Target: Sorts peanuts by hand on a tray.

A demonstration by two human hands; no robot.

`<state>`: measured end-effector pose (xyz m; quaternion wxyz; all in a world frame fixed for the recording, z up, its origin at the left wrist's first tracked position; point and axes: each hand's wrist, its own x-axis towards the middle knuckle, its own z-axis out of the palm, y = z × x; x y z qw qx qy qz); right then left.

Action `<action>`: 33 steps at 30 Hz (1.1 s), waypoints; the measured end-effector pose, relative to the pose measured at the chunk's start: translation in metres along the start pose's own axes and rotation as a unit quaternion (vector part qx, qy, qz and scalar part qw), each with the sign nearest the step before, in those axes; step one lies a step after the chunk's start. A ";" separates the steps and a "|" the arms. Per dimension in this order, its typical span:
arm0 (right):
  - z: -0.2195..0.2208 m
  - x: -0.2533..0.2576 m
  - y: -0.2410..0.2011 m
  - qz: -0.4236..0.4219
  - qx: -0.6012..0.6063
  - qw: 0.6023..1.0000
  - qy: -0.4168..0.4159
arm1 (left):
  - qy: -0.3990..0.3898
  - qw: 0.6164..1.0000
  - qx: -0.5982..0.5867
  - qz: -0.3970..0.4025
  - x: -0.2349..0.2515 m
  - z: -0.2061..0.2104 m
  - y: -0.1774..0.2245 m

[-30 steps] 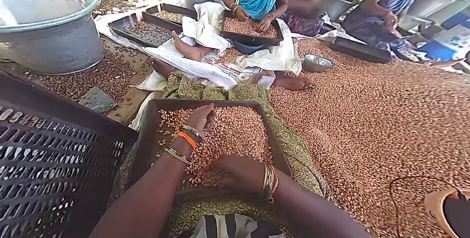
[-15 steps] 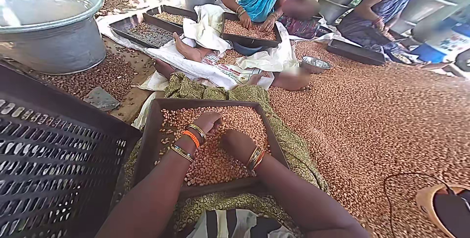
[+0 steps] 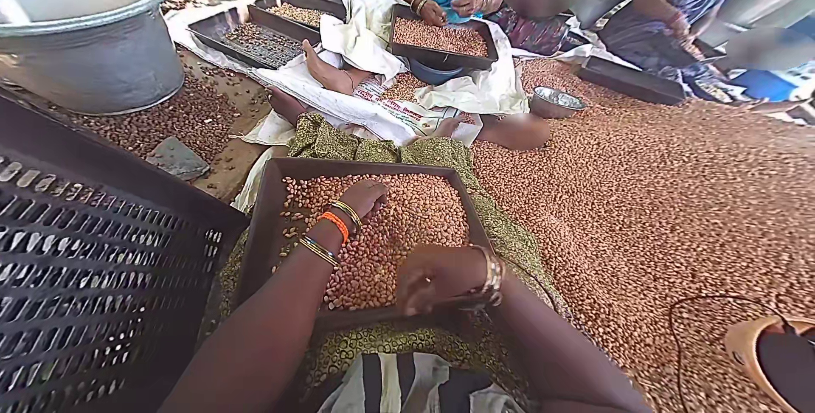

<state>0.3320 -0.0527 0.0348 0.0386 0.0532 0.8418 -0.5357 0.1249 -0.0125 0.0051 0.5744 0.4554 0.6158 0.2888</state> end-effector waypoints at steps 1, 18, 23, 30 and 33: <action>0.006 0.018 -0.002 0.012 -0.077 0.996 0.046 | 0.004 1.000 0.005 0.004 0.001 0.000 0.000; 0.012 0.044 0.022 0.192 -0.216 0.929 0.232 | 0.015 1.000 0.007 0.013 -0.008 -0.008 0.002; -0.008 -0.011 -0.008 0.098 -0.073 0.992 0.044 | 0.030 0.998 0.047 0.024 -0.008 -0.011 0.004; -0.012 -0.038 -0.001 0.447 -0.193 0.873 0.021 | 0.057 0.992 0.105 0.036 -0.005 -0.017 0.003; 0.013 -0.009 -0.002 0.512 -0.200 0.835 -0.006 | 0.063 0.991 0.111 0.040 -0.001 -0.019 0.002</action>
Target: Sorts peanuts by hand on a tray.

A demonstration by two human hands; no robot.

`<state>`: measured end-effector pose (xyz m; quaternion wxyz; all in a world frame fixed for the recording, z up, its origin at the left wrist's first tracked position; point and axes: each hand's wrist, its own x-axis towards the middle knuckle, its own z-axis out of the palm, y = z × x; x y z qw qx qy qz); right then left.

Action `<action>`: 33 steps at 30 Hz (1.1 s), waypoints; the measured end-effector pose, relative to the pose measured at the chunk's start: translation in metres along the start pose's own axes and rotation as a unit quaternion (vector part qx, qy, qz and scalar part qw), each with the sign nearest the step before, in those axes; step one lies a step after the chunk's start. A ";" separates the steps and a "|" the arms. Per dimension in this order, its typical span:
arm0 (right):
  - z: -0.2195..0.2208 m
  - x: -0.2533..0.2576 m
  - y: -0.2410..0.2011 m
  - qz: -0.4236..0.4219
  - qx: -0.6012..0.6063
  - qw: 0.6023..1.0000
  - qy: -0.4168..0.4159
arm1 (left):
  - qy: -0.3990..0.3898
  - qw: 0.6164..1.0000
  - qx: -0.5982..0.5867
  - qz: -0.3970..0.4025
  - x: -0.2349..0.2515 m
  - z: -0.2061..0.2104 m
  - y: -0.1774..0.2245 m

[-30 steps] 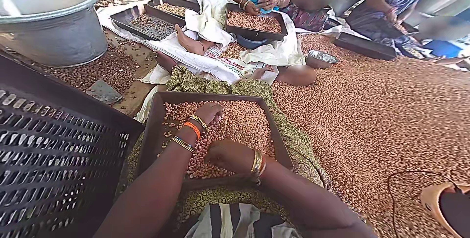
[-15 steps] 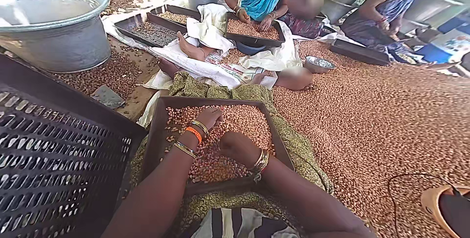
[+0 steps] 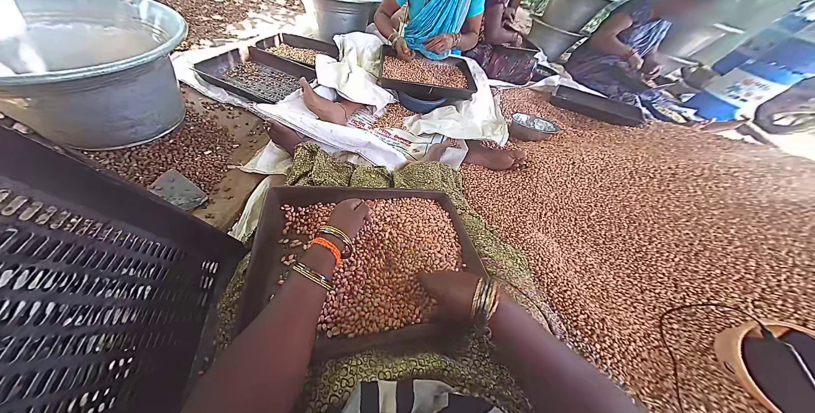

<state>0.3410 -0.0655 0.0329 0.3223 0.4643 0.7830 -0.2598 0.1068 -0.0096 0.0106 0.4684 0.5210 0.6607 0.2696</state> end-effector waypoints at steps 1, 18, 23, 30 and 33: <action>0.004 0.001 -0.016 -0.008 0.004 1.000 0.001 | 0.004 1.000 0.004 0.002 0.001 0.000 -0.001; -0.026 0.066 0.034 -0.083 0.096 0.943 0.306 | 0.004 1.000 -0.020 -0.018 0.003 0.006 -0.005; -0.024 0.063 0.048 -0.136 0.187 0.910 0.344 | 0.023 0.983 -0.177 -0.043 0.010 0.001 -0.027; -0.012 0.021 0.073 -0.429 0.190 0.883 0.010 | -0.017 0.947 -0.319 -0.042 0.025 -0.007 -0.047; -0.010 0.026 0.040 -0.249 -0.012 0.966 0.068 | -0.023 0.947 -0.319 -0.043 0.024 -0.008 -0.046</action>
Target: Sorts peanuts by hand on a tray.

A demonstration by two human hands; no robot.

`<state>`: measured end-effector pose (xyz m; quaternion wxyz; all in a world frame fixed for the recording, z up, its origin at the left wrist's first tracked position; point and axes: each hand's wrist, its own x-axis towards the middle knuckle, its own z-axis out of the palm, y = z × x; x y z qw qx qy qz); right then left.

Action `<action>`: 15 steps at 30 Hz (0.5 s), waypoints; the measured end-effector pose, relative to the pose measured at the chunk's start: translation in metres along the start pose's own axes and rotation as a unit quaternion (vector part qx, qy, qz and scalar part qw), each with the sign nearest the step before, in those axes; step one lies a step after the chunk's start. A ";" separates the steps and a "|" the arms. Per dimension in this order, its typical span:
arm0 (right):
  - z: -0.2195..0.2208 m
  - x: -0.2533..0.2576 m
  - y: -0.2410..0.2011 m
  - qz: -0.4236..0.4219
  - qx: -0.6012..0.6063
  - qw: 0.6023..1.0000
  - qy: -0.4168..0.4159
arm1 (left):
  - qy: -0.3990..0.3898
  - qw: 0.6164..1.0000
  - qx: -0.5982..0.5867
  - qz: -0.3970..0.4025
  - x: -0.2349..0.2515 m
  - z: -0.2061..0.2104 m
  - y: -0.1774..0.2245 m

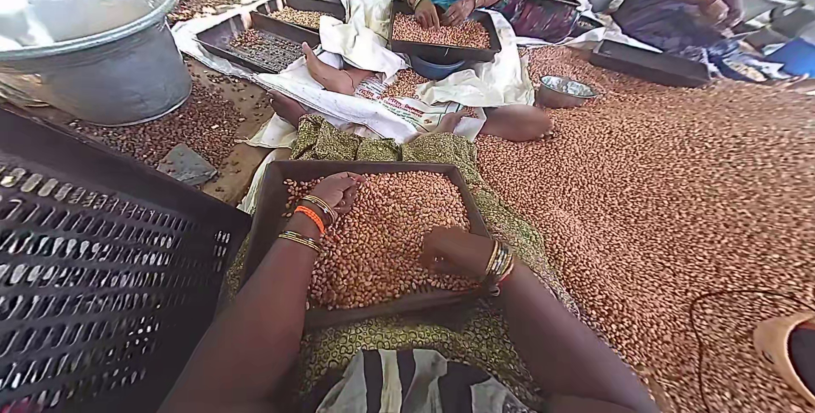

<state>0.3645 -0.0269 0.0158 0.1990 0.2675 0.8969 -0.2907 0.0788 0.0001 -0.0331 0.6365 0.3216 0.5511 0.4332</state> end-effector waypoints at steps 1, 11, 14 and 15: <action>0.006 0.008 -0.004 0.008 -0.013 0.999 0.031 | -0.007 1.000 0.002 -0.001 0.000 0.000 0.000; 0.025 0.041 -0.043 -0.135 0.018 0.986 0.100 | -0.023 0.999 0.021 -0.007 0.000 -0.002 0.001; 0.031 0.052 -0.049 -0.100 -0.023 0.991 0.085 | -0.024 0.999 0.023 0.000 0.000 -0.002 0.001; 0.031 0.052 -0.047 -0.094 -0.023 0.991 0.095 | -0.028 0.999 0.023 0.002 -0.001 -0.003 0.001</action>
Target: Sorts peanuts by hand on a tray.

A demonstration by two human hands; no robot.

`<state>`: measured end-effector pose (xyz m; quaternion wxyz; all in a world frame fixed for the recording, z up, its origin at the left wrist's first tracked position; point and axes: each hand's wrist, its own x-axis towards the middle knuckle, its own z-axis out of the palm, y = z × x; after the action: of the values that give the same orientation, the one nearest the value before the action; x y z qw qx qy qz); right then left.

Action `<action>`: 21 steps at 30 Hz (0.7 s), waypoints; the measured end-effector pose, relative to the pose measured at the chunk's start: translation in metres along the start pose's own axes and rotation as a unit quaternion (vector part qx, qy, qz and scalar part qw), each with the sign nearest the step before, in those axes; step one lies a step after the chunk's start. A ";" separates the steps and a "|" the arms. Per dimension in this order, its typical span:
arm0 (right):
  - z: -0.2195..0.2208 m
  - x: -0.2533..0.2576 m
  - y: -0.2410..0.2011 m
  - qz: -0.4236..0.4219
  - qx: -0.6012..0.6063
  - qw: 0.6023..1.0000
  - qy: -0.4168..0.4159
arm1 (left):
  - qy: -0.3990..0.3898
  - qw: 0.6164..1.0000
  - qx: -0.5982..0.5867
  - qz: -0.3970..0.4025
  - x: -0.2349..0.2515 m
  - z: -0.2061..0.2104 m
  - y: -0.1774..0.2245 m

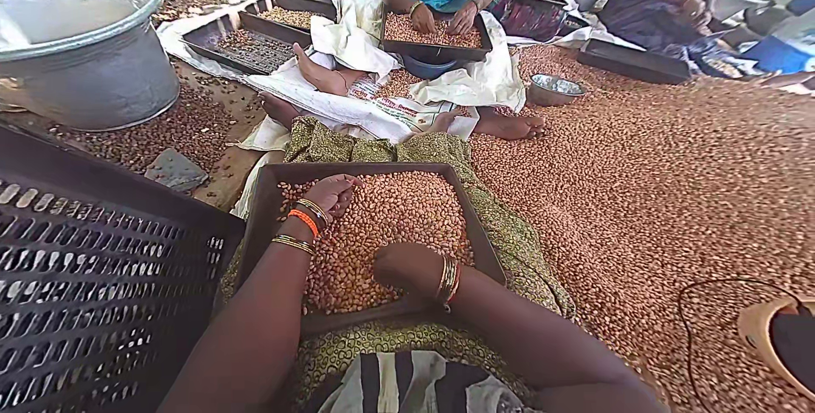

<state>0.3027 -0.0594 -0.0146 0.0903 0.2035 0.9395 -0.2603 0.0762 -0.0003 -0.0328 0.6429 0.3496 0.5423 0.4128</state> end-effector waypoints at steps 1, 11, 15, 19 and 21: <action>-0.001 -0.002 0.004 0.002 0.010 1.000 0.024 | -0.003 1.000 -0.002 0.003 0.000 -0.001 -0.001; -0.013 -0.033 0.025 -0.147 0.200 0.968 -0.032 | -0.031 0.999 0.008 0.004 0.001 -0.004 -0.003; 0.006 -0.013 0.010 -0.104 0.153 0.982 0.044 | -0.028 1.000 0.010 0.007 -0.001 -0.004 -0.002; -0.003 -0.015 0.014 -0.088 0.128 0.983 0.100 | -0.030 0.999 0.011 0.007 0.000 -0.004 -0.002; -0.002 -0.017 0.018 -0.112 0.106 0.986 0.064 | -0.031 0.999 0.011 0.005 0.001 -0.004 -0.002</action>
<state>0.3257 -0.0497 -0.0163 -0.0219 0.1214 0.9273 -0.3534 0.0725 -0.0003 -0.0355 0.6535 0.3723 0.5246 0.3989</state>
